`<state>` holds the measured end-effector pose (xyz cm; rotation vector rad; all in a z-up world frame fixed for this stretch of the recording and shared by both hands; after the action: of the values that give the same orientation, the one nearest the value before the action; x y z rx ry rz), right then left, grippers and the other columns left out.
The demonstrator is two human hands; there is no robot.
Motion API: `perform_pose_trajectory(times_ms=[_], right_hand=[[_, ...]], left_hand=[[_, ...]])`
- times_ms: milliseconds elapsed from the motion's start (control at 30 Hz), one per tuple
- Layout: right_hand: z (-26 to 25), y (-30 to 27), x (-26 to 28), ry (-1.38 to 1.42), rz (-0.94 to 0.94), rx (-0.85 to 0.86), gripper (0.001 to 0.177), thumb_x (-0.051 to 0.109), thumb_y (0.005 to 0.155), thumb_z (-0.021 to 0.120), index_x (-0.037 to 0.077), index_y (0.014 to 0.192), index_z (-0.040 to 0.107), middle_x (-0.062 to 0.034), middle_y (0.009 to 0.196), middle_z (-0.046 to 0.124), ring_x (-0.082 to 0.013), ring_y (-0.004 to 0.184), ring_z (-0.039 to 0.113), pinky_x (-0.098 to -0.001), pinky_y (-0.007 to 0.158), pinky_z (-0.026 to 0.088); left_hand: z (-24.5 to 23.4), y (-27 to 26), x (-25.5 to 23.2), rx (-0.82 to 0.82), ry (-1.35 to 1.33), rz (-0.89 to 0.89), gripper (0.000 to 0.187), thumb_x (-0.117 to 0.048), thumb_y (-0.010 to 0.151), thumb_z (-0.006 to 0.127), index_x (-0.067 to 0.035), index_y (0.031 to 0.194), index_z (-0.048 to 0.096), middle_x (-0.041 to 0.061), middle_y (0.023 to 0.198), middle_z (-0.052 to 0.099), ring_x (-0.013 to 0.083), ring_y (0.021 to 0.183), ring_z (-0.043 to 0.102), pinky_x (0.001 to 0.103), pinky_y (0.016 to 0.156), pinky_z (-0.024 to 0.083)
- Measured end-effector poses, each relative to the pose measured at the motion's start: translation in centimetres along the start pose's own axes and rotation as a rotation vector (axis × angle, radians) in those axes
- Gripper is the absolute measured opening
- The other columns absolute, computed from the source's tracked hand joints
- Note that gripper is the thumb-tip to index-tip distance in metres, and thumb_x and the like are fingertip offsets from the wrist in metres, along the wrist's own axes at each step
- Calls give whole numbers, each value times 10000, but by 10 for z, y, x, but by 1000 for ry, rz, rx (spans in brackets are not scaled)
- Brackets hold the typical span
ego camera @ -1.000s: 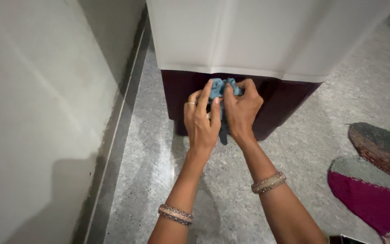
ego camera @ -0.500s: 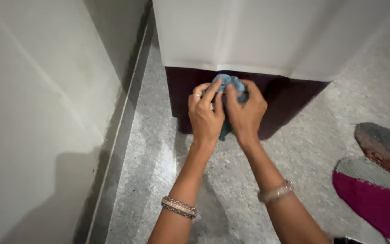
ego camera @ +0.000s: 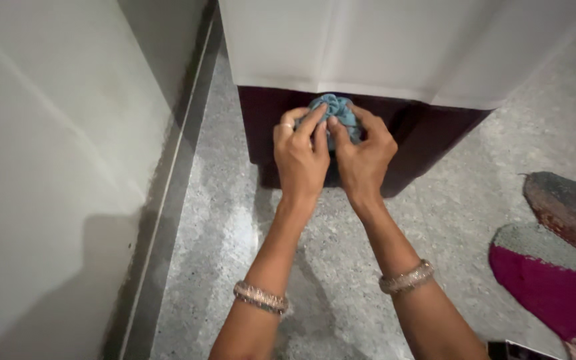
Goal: The person wipes the exterior of a white and maroon washing machine with a blue cloth, moving from the top down to the base. They then move to a white air cooler and wipe its top surface and control panel area with the same cloth.
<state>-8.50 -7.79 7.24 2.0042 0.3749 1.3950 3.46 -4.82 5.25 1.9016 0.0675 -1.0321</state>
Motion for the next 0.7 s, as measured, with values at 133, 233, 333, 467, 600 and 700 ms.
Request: perform_pose_trajectory(times_ms=[133, 233, 333, 467, 600, 700], right_hand=[[8, -9, -18, -87, 22, -18, 326, 161, 850, 833, -11, 1116, 758, -209, 1061, 764, -245, 925, 752, -351, 835, 576], [15, -30, -40, -67, 272, 87, 348, 178, 821, 828, 5, 1115, 755, -204, 1020, 773, -231, 873, 761, -350, 792, 578], [13, -25, -35, -122, 177, 85, 333, 155, 813, 823, 4, 1105, 767, -200, 993, 764, -226, 844, 750, -347, 778, 578], [4, -11, -20, -58, 78, 29, 313, 149, 862, 813, 8, 1136, 759, -165, 979, 753, -214, 817, 719, -333, 737, 569], [14, -18, -22, -62, 14, -10, 311, 118, 851, 807, 5, 1138, 765, -167, 953, 738, -233, 799, 707, -343, 739, 560], [16, -33, -40, -75, 20, 30, 308, 106, 846, 803, 6, 1134, 761, -170, 1001, 735, -242, 842, 719, -351, 767, 564]], left_hand=[[5, -10, 11, 10, 58, 8, 236, -97, 953, 693, -102, 1178, 765, 120, 1142, 655, 330, 1057, 616, 441, 913, 533], [8, -28, 25, 74, 102, -72, 238, -88, 932, 697, -92, 1159, 769, 123, 1122, 656, 333, 1025, 614, 447, 891, 528], [5, -29, 23, 56, 86, -39, 249, -86, 936, 699, -84, 1176, 765, 122, 1118, 651, 330, 1031, 612, 449, 897, 528], [6, -15, 9, -3, 44, 23, 244, -78, 961, 689, -92, 1194, 760, 113, 1139, 640, 316, 1075, 612, 426, 911, 542], [7, -19, 14, -31, 80, 59, 244, -68, 969, 685, -101, 1196, 768, 113, 1142, 626, 315, 1109, 607, 417, 917, 547], [13, -35, 29, 55, 81, -55, 233, -60, 959, 678, -85, 1175, 763, 125, 1140, 624, 318, 1099, 593, 411, 890, 555]])
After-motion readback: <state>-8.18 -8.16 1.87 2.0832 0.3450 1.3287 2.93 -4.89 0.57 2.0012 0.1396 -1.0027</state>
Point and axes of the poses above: each hand's wrist, its own y-axis towards the middle knuckle, its own z-axis out of the palm, x = y × z, the point moved 5 cm from there along y, towards the middle knuckle
